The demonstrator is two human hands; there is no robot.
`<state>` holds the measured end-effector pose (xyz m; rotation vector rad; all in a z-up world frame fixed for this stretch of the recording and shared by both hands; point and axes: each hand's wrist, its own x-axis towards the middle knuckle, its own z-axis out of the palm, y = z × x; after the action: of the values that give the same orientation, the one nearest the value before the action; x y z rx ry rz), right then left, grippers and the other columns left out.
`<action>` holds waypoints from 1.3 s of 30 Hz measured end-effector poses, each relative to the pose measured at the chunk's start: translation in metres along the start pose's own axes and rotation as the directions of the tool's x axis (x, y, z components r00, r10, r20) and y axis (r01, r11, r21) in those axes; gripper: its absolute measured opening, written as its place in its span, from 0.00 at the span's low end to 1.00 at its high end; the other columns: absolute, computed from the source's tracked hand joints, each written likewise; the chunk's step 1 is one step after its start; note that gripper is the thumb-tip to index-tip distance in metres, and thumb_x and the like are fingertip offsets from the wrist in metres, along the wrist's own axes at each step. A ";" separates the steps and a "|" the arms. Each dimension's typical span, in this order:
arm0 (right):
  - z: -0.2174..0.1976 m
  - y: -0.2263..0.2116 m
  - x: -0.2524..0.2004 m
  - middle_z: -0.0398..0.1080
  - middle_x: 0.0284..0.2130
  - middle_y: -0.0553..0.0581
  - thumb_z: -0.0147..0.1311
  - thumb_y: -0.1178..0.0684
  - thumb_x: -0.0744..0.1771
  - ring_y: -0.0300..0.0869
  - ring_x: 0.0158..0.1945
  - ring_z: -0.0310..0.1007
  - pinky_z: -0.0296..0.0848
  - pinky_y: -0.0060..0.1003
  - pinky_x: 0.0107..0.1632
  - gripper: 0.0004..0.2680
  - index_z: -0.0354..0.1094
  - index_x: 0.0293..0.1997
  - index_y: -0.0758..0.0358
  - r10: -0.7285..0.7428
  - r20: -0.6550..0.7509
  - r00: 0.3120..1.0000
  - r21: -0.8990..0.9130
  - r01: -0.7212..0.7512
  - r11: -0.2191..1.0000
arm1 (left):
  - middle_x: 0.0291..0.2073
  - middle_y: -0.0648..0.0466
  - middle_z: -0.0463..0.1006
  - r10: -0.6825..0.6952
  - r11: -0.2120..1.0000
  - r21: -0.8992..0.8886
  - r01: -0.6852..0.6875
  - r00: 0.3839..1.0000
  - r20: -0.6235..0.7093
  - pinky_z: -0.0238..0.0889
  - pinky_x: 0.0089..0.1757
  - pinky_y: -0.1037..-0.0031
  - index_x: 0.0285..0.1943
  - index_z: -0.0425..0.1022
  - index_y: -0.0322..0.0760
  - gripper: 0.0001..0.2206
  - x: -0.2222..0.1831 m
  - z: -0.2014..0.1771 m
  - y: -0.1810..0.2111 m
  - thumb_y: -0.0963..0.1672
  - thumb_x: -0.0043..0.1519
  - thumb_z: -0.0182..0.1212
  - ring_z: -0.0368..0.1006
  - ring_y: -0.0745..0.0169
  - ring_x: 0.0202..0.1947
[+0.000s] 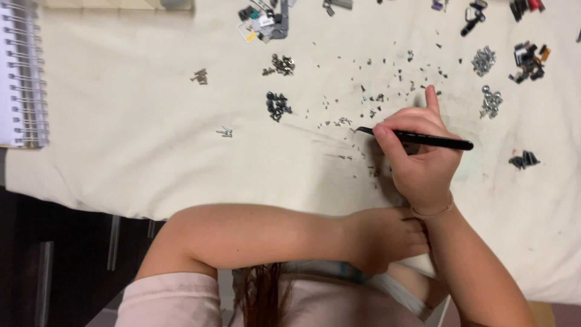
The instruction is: Using tweezers to pick up and arrange tiny black components on a white surface.
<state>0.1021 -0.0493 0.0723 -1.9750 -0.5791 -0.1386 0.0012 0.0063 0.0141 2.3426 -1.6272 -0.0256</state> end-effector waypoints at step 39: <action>0.003 -0.008 -0.018 0.73 0.30 0.57 0.62 0.64 0.66 0.44 0.38 0.71 0.38 0.66 0.82 0.04 0.74 0.32 0.66 -0.101 0.167 0.981 -0.046 0.110 0.993 | 0.58 0.62 0.79 -0.036 0.998 -0.057 0.035 0.999 -0.017 0.53 0.65 0.60 0.57 0.77 0.54 0.21 -0.001 -0.003 -0.002 0.51 0.53 0.57 0.70 0.58 0.62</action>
<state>0.0825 -0.0501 0.0715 -2.0218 -0.7953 -0.0576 0.0033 0.0088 0.0166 2.3219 -1.5564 -0.0580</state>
